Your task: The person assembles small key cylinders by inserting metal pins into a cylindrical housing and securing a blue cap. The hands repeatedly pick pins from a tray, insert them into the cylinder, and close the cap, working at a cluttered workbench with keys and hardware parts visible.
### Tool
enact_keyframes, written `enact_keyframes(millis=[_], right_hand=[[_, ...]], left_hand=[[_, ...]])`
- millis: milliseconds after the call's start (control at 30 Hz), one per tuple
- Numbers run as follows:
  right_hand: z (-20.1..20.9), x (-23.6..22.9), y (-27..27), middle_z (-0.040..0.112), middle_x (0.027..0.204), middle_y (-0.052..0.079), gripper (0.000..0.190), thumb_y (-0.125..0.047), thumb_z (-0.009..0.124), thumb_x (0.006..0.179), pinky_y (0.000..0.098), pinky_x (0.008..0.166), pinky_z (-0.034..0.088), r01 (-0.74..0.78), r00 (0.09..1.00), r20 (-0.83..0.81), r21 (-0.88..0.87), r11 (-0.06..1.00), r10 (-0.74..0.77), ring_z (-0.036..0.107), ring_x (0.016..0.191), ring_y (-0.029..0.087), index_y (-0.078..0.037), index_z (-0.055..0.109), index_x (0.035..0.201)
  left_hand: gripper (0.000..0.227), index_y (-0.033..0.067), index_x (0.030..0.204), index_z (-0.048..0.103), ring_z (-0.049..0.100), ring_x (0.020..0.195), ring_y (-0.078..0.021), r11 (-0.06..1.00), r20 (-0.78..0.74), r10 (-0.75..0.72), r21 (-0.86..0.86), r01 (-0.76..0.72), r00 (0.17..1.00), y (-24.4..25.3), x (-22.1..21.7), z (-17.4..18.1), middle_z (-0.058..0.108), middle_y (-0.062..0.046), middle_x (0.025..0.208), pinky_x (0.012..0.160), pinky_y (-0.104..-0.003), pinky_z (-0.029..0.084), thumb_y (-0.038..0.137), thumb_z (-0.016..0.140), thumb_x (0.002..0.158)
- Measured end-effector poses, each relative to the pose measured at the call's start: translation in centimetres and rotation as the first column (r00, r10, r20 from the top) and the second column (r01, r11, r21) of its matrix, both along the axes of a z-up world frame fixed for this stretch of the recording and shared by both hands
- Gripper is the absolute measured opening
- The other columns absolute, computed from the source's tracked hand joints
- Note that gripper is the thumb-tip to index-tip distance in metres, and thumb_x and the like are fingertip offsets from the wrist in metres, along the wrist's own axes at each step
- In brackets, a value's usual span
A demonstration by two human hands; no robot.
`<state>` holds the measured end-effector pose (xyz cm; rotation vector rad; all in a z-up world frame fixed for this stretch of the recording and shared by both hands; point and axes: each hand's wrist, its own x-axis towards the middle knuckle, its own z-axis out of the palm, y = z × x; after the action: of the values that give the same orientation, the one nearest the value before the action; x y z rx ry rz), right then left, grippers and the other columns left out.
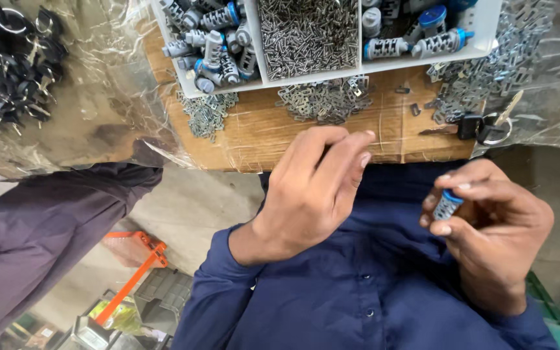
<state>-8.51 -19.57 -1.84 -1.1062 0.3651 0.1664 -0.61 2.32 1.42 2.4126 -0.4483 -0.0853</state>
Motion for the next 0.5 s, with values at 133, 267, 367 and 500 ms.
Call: enact_keyframes(millis=[133,267,367,500], right_hand=[[0.1,0.2,0.7,0.066,0.112,0.02,0.031,0.013,0.078,0.084,0.0319,0.074,0.067,-0.036,0.999,-0.033,-0.001,0.999,0.036,0.073,0.089,0.023,0.005,0.068,0.112],[0.6,0.2,0.7,0.067,0.114,0.021,0.029,0.013,0.077,0.088,0.0306,0.073,0.067,-0.072,0.997,0.018,-0.043,0.996,0.073,0.074,0.091,0.023,0.004,0.067,0.114],[-0.2,0.6,1.3,0.066,0.117,0.023,0.034,0.013,0.076,0.089,0.0318,0.078,0.067,-0.065,0.998,-0.019,-0.017,0.998,0.065,0.073,0.093,0.024,0.006,0.065,0.121],[-1.2,0.9,2.0,0.066,0.123,0.023,0.035,0.011,0.077,0.089,0.0293,0.084,0.065,-0.064,0.997,-0.033,0.067,0.996,0.066,0.073,0.097,0.023,0.005,0.065,0.122]], left_hand=[[0.05,0.0107,0.139,0.066,0.056,0.083,-0.0273,0.963,0.046,-0.04,0.268,0.026,0.998,-0.9,-0.3,-1.1,0.057,-0.01,0.09,0.072,-0.038,0.051,0.038,0.073,0.096],[0.035,0.0067,0.126,0.071,0.058,0.095,-0.0264,0.982,0.112,-0.133,0.147,0.116,0.985,0.2,-0.5,-1.6,0.062,-0.009,0.102,0.08,-0.036,0.053,0.023,0.076,0.095],[0.022,0.0066,0.118,0.07,0.062,0.107,-0.0265,0.983,0.127,-0.183,-0.008,0.185,0.975,2.8,-0.9,-1.0,0.065,-0.007,0.116,0.089,-0.035,0.054,0.006,0.077,0.098],[0.033,0.0071,0.112,0.071,0.066,0.103,-0.026,0.956,-0.017,-0.051,-0.289,0.044,0.999,2.8,-1.7,0.2,0.067,-0.006,0.111,0.089,-0.033,0.055,-0.007,0.074,0.082]])
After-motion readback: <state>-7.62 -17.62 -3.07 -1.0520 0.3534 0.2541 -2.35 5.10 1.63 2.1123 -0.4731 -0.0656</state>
